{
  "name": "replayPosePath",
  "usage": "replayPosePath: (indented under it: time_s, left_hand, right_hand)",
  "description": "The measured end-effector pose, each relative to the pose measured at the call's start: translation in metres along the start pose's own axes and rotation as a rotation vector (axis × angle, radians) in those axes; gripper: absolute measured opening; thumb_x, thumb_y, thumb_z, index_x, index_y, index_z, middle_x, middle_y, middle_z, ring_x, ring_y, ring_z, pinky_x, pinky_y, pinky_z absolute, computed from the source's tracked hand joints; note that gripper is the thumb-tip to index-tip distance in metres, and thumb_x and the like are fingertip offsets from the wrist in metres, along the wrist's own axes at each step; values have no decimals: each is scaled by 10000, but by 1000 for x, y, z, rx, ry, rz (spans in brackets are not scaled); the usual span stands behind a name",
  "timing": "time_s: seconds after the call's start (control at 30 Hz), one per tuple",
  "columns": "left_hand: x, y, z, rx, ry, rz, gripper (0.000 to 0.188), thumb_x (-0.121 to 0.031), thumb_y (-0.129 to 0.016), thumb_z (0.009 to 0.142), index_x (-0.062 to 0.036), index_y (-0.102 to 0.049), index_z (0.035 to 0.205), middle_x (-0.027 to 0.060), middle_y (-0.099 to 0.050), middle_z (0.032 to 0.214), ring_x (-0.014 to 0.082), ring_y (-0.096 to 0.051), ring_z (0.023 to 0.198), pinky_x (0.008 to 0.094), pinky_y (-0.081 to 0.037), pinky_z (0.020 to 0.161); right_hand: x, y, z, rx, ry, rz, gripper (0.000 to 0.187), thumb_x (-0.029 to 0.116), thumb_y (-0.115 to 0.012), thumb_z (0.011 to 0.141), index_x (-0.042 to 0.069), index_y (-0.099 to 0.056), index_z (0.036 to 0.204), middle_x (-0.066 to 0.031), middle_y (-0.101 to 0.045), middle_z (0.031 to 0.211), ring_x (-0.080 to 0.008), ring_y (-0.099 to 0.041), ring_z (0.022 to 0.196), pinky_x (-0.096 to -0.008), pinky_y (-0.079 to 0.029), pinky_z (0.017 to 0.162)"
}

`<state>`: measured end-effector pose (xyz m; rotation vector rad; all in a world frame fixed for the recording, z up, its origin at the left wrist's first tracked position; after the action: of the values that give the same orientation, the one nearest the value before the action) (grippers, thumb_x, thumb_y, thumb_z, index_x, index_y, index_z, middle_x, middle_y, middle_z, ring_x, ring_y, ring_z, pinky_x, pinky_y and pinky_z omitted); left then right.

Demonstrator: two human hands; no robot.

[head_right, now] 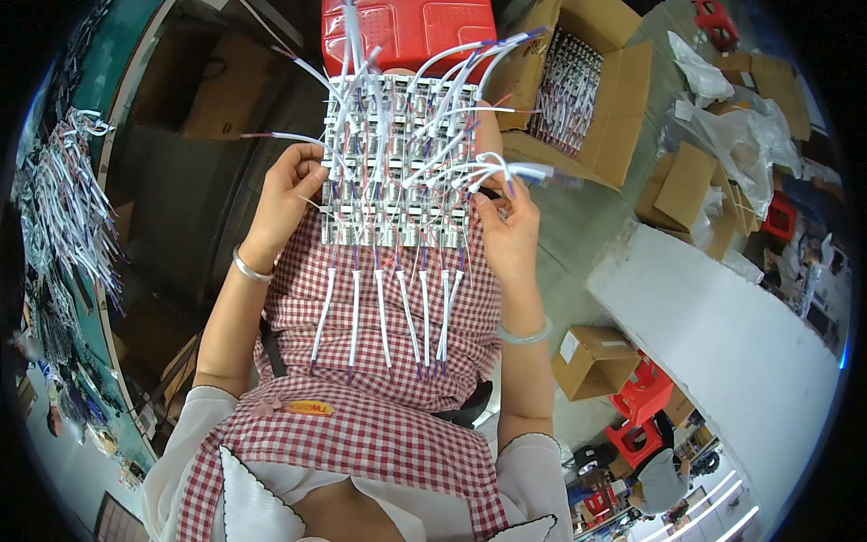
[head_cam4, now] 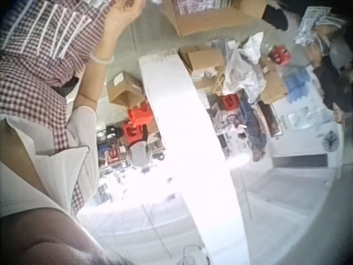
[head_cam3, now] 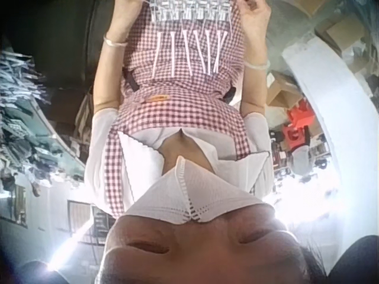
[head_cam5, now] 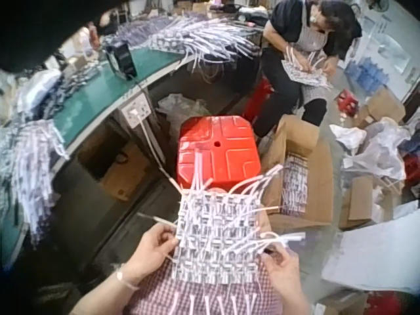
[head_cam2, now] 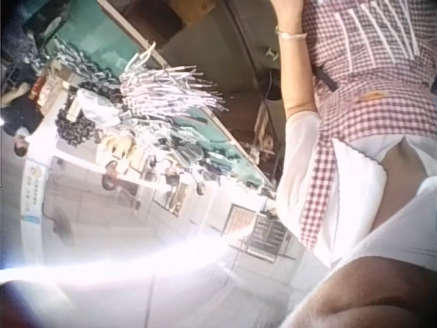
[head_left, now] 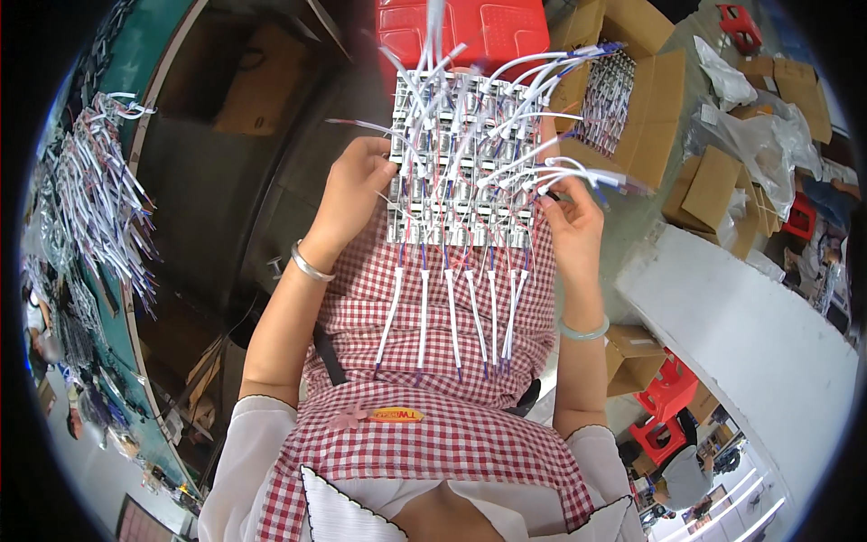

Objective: The recorder is assembling small LED light panels, organizing wires, and placing them into a cardboard box.

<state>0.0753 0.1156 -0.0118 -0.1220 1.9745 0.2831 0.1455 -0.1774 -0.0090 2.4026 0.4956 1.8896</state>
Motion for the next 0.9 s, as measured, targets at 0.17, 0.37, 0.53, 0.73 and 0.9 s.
replayPosePath:
  time_s: [0.17, 0.37, 0.53, 0.73, 0.9]
  left_hand:
    - [2, 5, -1, -51, 14, 64, 220, -1, -601, 937, 25, -571, 1154, -16, -586, 851, 35, -517, 773, 203, -430, 658]
    - [-48, 7, -7, -49, -288, 98, 225, 75, -483, 912, 33, -648, 1059, 91, -707, 1027, 148, -635, 950, 282, -485, 858]
    - [-46, -12, 5, 251, -141, 42, 276, 150, -462, 871, 62, -654, 1048, 61, -673, 1124, 97, -584, 932, 237, -478, 789]
    - [-45, -12, -2, 335, -131, -85, 253, 127, -478, 816, 36, -675, 946, 56, -674, 971, 138, -606, 830, 286, -494, 821]
    - [-42, -7, -10, 401, -213, -25, 324, 175, -411, 683, 38, -677, 808, 80, -648, 863, 175, -599, 888, 295, -478, 850]
  right_hand:
    - [21, 8, -6, -156, 301, -30, 311, -102, -590, 852, -29, -614, 1153, -107, -589, 1210, -174, -582, 1065, -285, -479, 863]
    - [44, -12, 3, 90, 188, 273, 259, -108, -459, 919, -81, -600, 1134, -142, -666, 1139, -204, -631, 1051, -315, -474, 961]
    - [40, -30, 3, 400, 91, 243, 269, -91, -480, 919, -74, -615, 1151, -133, -665, 1195, -193, -630, 1100, -295, -468, 953]
    - [53, -35, -20, 754, 160, 52, 343, -45, -474, 917, -3, -661, 1201, -136, -678, 1210, -249, -600, 1198, -398, -314, 1126]
    - [40, -25, -36, 688, 247, 25, 392, -115, -464, 869, 7, -672, 1178, -120, -681, 1222, -298, -537, 1298, -484, -190, 1189]
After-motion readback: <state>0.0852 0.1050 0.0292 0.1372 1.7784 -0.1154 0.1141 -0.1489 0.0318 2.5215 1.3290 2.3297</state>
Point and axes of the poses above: each hand's wrist, its own z-axis towards the middle knuckle, its own y-axis out of the back of the hand, x = y × z, the point moved 8 cm from there along z, towards the middle knuckle
